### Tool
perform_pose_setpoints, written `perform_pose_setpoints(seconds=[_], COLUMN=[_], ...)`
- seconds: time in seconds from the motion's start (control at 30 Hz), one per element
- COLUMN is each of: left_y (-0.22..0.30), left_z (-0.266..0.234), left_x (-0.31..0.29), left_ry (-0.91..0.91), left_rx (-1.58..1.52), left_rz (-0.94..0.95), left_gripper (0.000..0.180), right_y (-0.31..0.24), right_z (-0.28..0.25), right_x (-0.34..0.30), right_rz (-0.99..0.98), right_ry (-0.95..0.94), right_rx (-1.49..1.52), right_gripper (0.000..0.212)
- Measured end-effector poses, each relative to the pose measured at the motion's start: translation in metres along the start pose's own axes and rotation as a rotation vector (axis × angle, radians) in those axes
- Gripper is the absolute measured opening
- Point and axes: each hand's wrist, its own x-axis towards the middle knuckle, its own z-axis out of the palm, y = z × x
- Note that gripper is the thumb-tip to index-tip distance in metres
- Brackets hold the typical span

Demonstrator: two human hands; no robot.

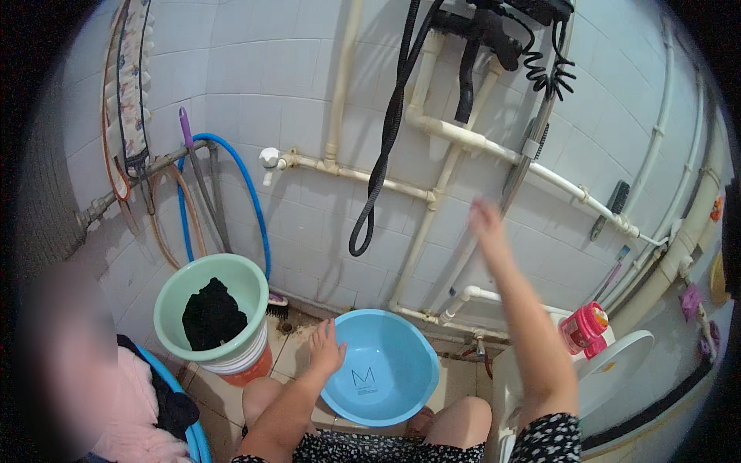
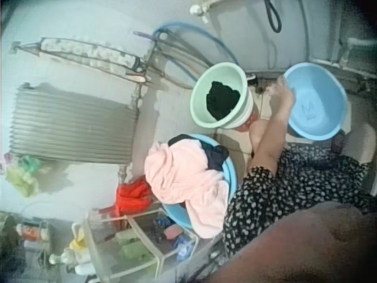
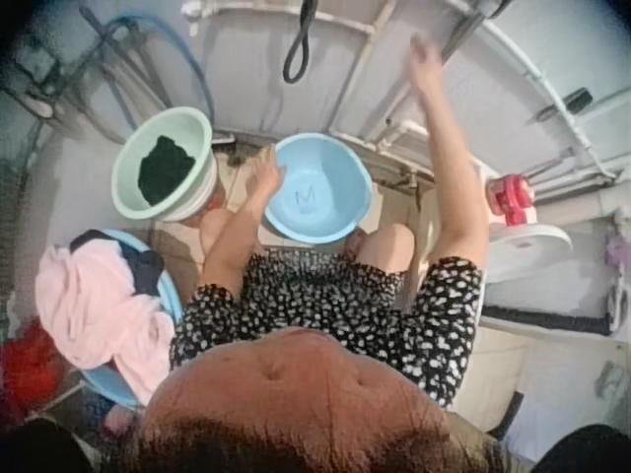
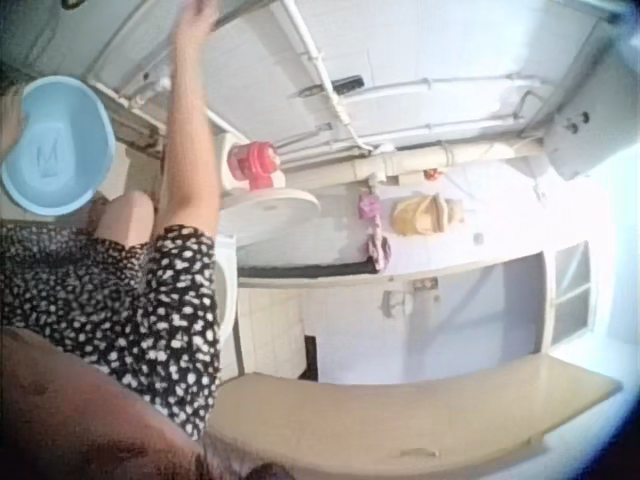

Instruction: The person sits on the floor and hand-washes dark clothing in a blue basin. They wring out the clothes, pour the water into a toilet, and refill the basin. The person then scrubs a dark garment with a yellow bar of soap and rinses it under a shower head.

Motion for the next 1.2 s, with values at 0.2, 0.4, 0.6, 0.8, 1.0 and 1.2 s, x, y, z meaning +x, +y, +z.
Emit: perform_pose_setpoints(seconds=[0.2, 0.4, 0.6, 0.8, 1.0, 1.2], left_y=[0.02, 0.015, 0.019, 0.011, 0.009, -0.012], left_z=[-0.022, -0.018, -0.029, -0.04, -0.043, -0.043], left_x=[0.015, 0.027, 0.029, 0.003, 0.002, 0.006], left_ry=[-0.019, 0.002, -0.136, -0.281, -0.446, -0.491], left_rx=[-0.17, -0.177, -0.13, 0.062, 0.323, 0.376], left_rz=[0.131, 0.17, 0.1, 0.223, 0.13, -0.176], left_gripper=[0.063, 0.057, 0.054, 0.055, 0.058, 0.067], right_y=[-0.186, -0.239, -0.2, -0.029, 0.125, 0.17], right_z=[-0.043, -0.049, -0.052, 0.024, 0.067, 0.06], right_x=[0.152, 0.162, 0.116, -0.073, -0.259, -0.276], right_rz=[-0.024, -0.022, -0.108, 0.356, 0.382, 0.517], right_ry=[0.254, 0.173, 0.022, -0.273, -0.914, -0.824], right_rx=[0.684, 0.932, 0.958, 0.198, -0.328, -0.724], right_gripper=[0.055, 0.056, 0.045, 0.046, 0.053, 0.06])
